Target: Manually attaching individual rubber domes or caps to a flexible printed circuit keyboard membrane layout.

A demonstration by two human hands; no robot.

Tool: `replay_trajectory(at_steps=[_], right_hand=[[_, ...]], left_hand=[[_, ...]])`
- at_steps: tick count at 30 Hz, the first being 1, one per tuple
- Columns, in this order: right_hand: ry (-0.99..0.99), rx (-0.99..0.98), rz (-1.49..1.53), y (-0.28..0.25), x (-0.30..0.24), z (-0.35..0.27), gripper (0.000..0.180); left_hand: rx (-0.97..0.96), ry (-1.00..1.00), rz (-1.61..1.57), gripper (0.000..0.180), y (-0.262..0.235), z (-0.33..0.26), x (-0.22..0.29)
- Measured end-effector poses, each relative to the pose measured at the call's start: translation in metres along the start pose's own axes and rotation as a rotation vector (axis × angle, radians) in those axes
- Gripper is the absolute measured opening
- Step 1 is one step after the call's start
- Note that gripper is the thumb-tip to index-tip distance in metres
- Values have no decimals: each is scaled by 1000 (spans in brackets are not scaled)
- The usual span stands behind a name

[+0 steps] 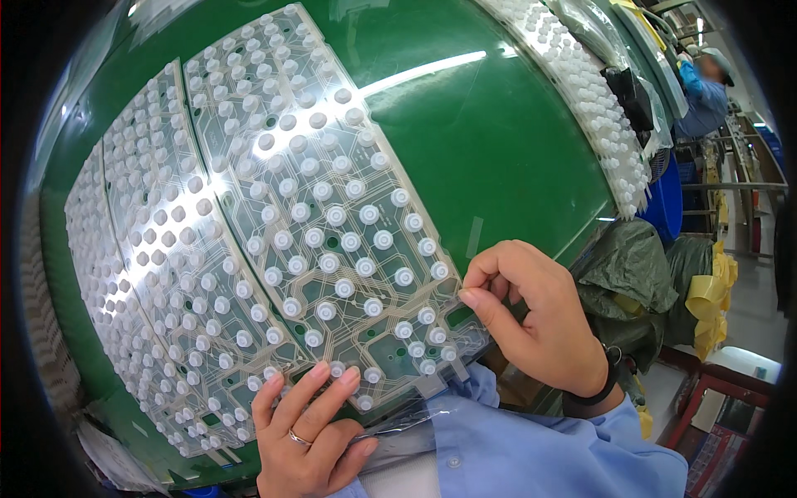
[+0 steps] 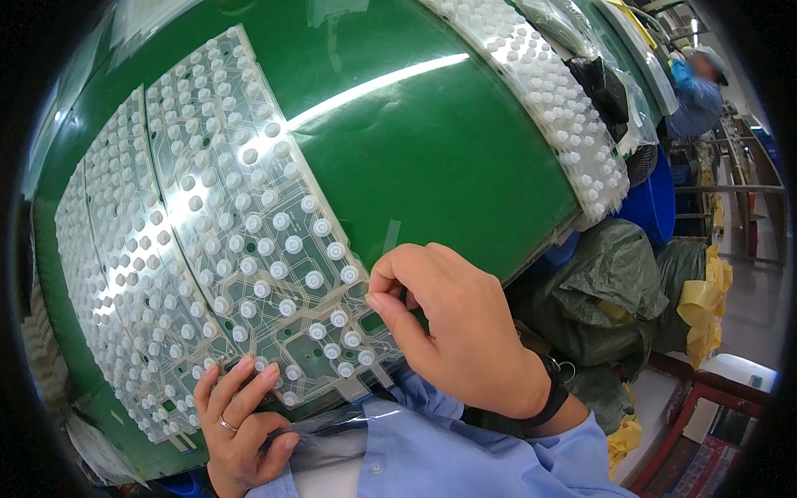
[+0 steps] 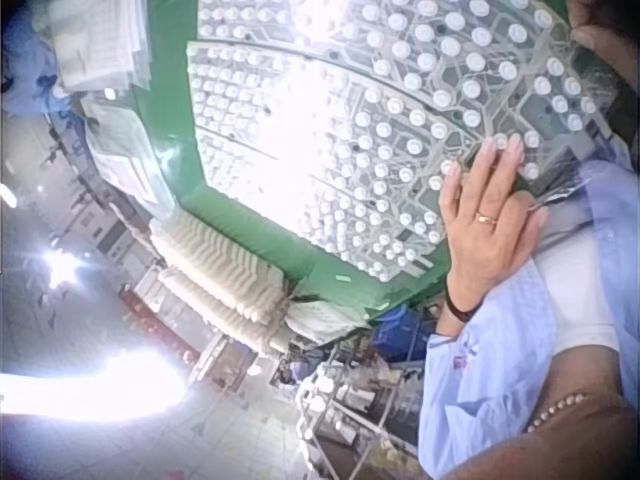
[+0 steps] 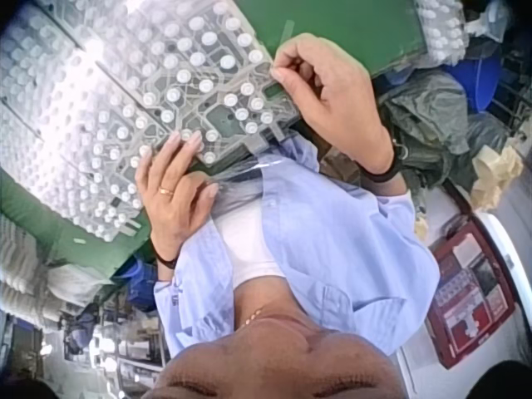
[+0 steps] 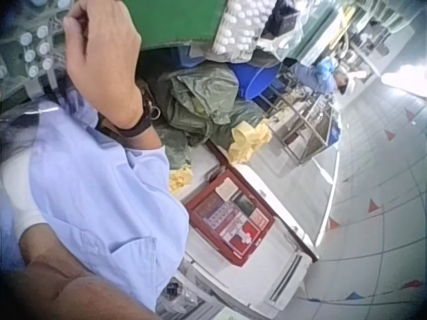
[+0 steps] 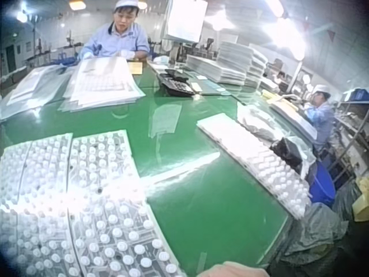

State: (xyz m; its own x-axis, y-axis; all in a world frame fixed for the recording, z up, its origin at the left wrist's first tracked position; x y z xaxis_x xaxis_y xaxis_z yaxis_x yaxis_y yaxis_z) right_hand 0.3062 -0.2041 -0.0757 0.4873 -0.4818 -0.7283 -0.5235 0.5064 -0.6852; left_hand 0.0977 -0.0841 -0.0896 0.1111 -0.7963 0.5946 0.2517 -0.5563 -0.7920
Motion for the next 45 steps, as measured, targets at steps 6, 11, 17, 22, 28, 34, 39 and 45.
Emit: replay_trajectory(at_steps=[6,11,17,22,28,34,39,45], right_hand=[[-2,-8,-13,1,-1,0,8],[-21,15,-31,3,-2,-1,10],[-57,37,-78,5,-5,-2,12],[-79,72,-106,3,-3,-5,13],[-226,151,-225,24,-17,-3,14],[-232,254,-180,8,-31,-17,21],[-254,302,-140,20,-12,-21,27],[-388,353,-105,16,-9,-37,19]], left_hand=[[78,38,-79,18,-5,9,4],[7,5,12,24,0,-1,0],[75,39,-72,19,-6,9,4],[67,50,-81,19,-2,11,6],[112,7,-113,17,-4,-4,-7],[96,91,-84,15,-26,0,14],[105,95,-143,15,-17,-5,3],[197,126,-126,13,-16,-3,6]])
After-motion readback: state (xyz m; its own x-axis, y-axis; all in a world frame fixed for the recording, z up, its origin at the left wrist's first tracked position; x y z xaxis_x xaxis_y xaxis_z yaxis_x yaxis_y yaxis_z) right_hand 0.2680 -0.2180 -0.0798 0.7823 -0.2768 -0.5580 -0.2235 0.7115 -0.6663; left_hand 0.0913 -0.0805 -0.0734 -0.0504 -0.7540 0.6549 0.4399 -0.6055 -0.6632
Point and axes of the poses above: each hand's wrist, its own z-axis towards the middle knuckle, its own y-axis out of the palm, x = y × z, the point moved 5 cm from there along z, towards the middle knuckle, and after that the axes turned 9 degrees about x, right-handed, at the moved point
